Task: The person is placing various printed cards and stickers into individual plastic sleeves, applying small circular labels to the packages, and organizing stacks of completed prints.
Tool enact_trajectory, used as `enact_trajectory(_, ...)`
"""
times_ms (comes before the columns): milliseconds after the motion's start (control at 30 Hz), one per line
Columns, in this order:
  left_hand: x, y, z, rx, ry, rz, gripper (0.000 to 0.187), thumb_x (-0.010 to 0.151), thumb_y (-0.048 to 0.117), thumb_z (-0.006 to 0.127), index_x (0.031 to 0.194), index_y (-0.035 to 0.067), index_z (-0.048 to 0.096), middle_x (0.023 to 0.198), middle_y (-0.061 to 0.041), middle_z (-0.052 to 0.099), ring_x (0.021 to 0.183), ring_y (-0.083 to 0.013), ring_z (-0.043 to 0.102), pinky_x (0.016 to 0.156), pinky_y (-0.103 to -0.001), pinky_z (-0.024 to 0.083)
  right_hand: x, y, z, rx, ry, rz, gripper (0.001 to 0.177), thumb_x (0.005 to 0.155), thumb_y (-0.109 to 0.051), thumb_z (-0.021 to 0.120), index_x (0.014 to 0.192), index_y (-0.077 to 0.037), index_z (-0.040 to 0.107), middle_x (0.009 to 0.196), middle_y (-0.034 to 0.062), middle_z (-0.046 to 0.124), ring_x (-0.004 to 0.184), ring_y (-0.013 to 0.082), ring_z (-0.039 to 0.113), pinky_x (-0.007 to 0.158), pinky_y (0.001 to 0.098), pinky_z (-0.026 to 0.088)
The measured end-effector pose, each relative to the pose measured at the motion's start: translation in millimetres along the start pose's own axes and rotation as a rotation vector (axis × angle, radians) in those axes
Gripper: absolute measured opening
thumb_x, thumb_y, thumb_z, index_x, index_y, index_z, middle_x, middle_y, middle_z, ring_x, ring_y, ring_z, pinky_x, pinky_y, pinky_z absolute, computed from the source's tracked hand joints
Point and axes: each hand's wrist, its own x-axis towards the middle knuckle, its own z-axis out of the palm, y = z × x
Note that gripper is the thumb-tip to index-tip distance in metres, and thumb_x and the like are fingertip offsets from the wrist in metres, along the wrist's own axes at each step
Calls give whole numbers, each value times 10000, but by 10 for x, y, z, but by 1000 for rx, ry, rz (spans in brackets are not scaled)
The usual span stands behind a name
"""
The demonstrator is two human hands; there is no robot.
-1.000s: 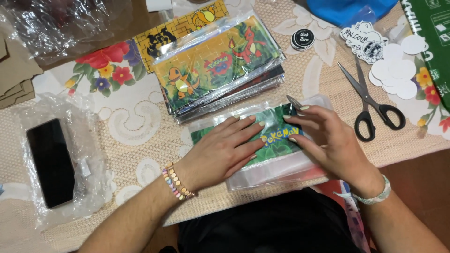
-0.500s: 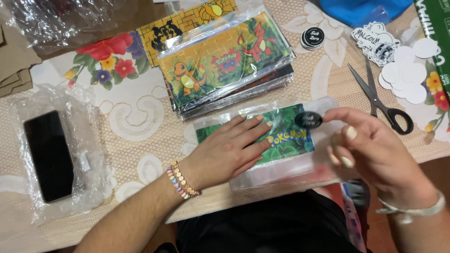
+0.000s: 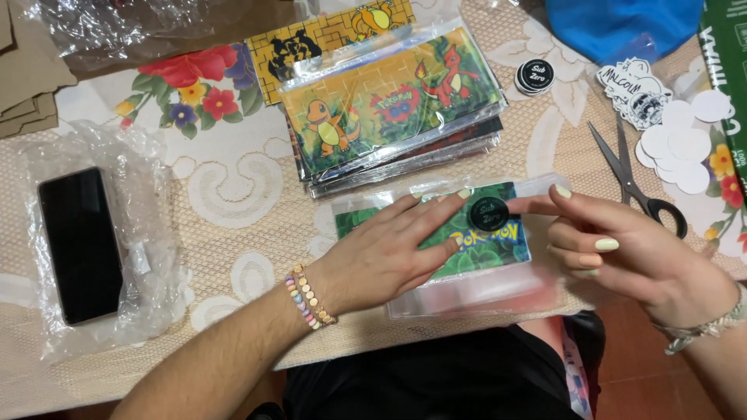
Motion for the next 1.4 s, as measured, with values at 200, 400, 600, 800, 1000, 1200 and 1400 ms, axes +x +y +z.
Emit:
enact_trajectory(200, 5, -4, 22, 2, 31, 13, 258, 1080, 236, 447, 1103, 45, 619, 1559, -208, 382, 1354, -378, 527, 1148, -571, 391, 43, -23, 44, -31, -5, -7, 491, 1030, -271, 447, 1340, 65, 624, 474, -53, 261, 388, 35, 247, 337, 198, 173)
enact_trajectory(400, -6, -18, 44, 16, 22, 22, 271, 1079, 231, 441, 1116, 41, 630, 1559, -183, 395, 1361, -400, 513, 1154, -564, 376, 56, -30, 69, -65, -1, -15, 497, 1025, -242, 425, 1371, 72, 595, 487, -71, 236, 420, 46, 217, 350, 223, 151)
enact_trajectory(600, -11, -31, 50, 98, 25, 57, 233, 1062, 235, 468, 1096, 81, 640, 1499, -146, 485, 1344, -367, 512, 1124, -540, 396, 33, -95, 260, -208, 141, -15, 492, 1008, -218, 426, 1360, 71, 611, 533, -44, 175, 438, 80, 154, 386, 275, 101)
enact_trajectory(800, -30, -39, 96, 182, -14, 62, 230, 1045, 254, 468, 1171, 144, 625, 1488, -101, 518, 1389, -337, 473, 1149, -518, 367, 18, -84, 318, -341, 139, -53, 468, 978, -264, 512, 1306, 28, 677, 498, -11, 229, 423, 108, 208, 362, 272, 221)
enact_trajectory(1000, -28, -32, 93, 171, -9, 59, 228, 1050, 249, 449, 1158, 150, 624, 1485, -101, 521, 1388, -336, 478, 1156, -519, 362, 31, 30, 388, -1202, 406, -437, 383, 929, -311, 644, 1221, -65, 622, 505, 59, 544, 493, 217, 540, 536, 358, 437)
enact_trajectory(1200, -33, -25, 104, 193, -3, 62, 260, 1037, 248, 457, 1214, 152, 622, 1483, -101, 519, 1387, -333, 475, 1155, -513, 362, 283, 233, 364, -1843, 740, -741, 621, 877, -643, 672, 1162, -121, 495, 623, -35, 621, 528, 260, 645, 469, 431, 463)
enact_trajectory(1400, -24, -17, 90, 170, -26, 61, 252, 1036, 230, 448, 1196, 144, 623, 1495, -114, 505, 1400, -342, 459, 1165, -524, 347, 276, 116, 271, -1876, 797, -663, 541, 943, -629, 611, 1164, -143, 519, 698, -1, 665, 594, 287, 679, 525, 443, 503)
